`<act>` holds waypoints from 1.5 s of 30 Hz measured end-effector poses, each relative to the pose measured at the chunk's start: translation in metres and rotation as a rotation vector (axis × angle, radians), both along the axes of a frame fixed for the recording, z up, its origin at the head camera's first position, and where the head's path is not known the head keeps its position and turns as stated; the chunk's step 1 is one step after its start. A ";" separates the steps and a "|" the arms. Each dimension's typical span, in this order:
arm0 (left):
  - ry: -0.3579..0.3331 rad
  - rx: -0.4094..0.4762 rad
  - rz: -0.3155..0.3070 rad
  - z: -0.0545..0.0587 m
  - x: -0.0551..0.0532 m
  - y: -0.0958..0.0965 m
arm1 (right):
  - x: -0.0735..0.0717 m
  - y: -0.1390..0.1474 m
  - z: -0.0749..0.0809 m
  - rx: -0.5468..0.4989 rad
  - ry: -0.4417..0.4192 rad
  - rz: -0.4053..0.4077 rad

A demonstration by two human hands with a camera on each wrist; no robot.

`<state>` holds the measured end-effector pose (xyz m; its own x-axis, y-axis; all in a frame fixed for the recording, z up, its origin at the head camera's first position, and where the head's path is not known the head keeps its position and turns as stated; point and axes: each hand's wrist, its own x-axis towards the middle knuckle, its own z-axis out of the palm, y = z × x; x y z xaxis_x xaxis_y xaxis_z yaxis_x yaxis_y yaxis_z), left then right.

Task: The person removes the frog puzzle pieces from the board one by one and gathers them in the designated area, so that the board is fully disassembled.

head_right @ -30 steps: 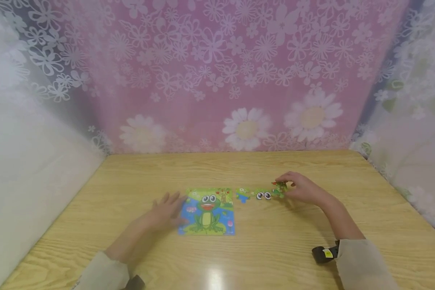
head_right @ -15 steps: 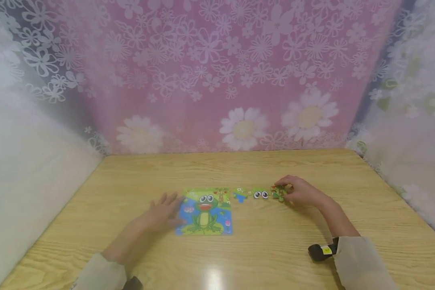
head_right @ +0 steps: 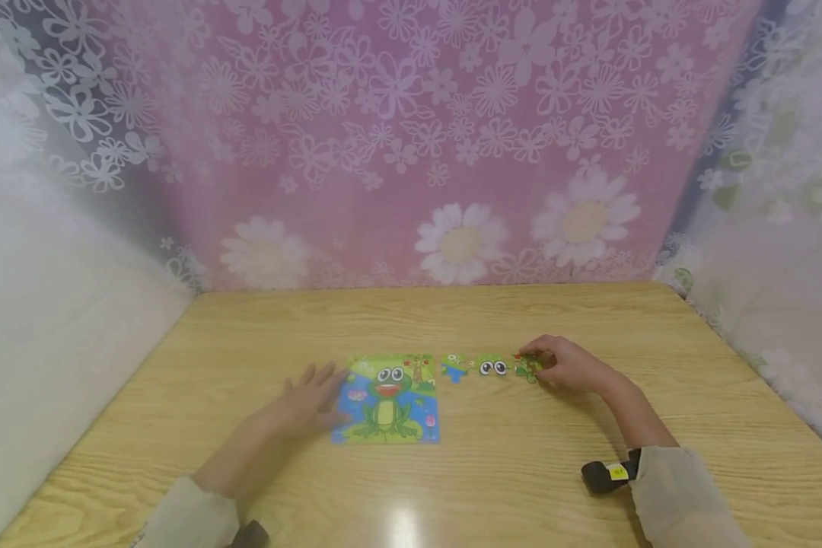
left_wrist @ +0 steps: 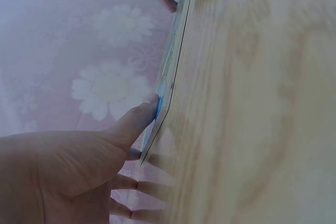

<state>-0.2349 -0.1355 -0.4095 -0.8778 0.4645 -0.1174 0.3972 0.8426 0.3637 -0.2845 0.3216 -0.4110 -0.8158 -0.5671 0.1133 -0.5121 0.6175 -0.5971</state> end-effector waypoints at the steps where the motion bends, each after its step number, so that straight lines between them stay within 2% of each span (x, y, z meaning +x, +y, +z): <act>1: 0.000 0.000 -0.001 0.000 0.000 0.000 | 0.000 0.000 0.000 -0.006 -0.003 0.004; 15: 0.004 0.009 -0.007 0.000 0.000 0.000 | 0.002 0.000 0.000 -0.054 -0.001 0.022; 23: 0.001 0.011 -0.003 0.003 0.002 0.000 | 0.000 0.002 -0.002 -0.045 -0.042 -0.014; 32: -0.001 0.023 -0.004 0.008 0.005 0.001 | 0.001 0.000 0.002 -0.068 -0.065 -0.006; 39: -0.010 0.036 -0.012 0.010 0.006 0.001 | 0.006 -0.016 0.015 -0.050 0.028 -0.025; 42: -0.010 0.040 -0.016 0.010 0.006 0.002 | 0.006 -0.032 0.022 -0.026 0.066 -0.005; 45: -0.009 0.035 -0.006 0.010 0.006 0.001 | 0.006 -0.056 0.030 -0.009 0.061 0.026</act>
